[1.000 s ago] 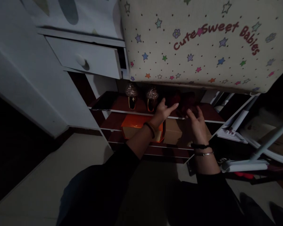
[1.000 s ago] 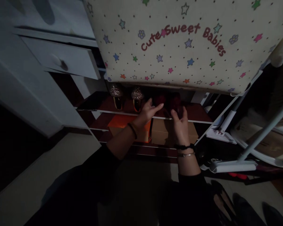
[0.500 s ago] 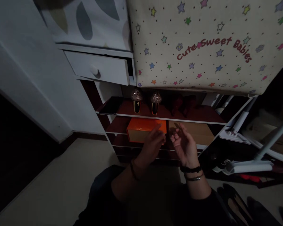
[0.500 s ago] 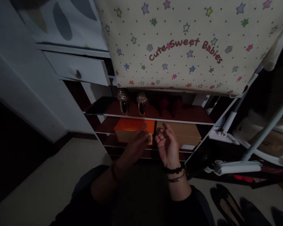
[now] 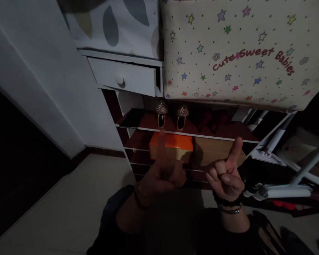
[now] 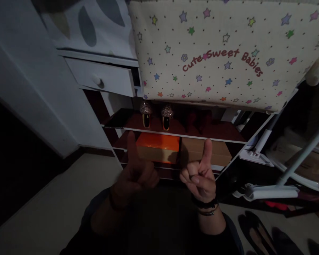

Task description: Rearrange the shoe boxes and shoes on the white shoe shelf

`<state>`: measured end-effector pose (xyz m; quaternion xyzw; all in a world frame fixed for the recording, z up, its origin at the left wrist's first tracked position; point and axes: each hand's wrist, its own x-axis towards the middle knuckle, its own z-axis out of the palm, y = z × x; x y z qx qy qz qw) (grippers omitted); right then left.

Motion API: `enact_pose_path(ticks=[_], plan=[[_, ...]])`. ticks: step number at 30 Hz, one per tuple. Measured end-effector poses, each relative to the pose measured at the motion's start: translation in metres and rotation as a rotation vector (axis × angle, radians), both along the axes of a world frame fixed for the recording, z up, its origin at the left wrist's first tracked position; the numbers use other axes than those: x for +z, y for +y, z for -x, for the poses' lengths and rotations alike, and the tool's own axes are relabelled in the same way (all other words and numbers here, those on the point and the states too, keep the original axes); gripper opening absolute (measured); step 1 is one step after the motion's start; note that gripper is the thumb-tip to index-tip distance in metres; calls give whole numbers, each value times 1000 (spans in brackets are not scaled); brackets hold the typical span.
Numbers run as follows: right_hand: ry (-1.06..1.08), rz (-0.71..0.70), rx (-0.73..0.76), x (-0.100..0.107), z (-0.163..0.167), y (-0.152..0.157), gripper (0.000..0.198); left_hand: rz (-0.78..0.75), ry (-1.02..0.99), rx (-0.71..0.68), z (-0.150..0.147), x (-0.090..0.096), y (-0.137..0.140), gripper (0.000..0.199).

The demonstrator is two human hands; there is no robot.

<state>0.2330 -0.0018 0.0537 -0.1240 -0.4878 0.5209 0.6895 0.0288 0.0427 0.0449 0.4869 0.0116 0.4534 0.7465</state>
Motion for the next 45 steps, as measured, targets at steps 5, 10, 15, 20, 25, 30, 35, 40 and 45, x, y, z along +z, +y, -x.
enact_pose_path(ticks=[5, 10, 15, 20, 25, 30, 35, 40, 45], plan=[[-15, 26, 8, -16, 0, -1, 90, -10, -24, -44, 2, -5, 0, 118], [-5, 1, 48, -16, 2, -3, 82, -29, -8, -60, 5, -7, -1, 113], [-15, 10, 53, -8, 3, -4, 78, -16, -2, 1, 10, -6, 0, 99], [-112, 8, -119, -12, -3, 2, 30, -245, 235, 373, 12, -6, 16, 22], [-669, -29, -701, -45, -14, 6, 46, -749, 629, 835, 11, -33, 31, 48], [-1099, -216, -819, -97, -26, -2, 48, -887, 838, 827, 19, -93, 30, 40], [-1402, -250, -873, -147, -40, -17, 42, -862, 1086, 670, 37, -158, 28, 37], [-1535, -304, -935, -161, -47, -18, 40, -699, 1361, 544, 51, -182, 32, 30], [-1554, -321, -916, -157, -37, -10, 41, -664, 1397, 480, 51, -174, 30, 22]])
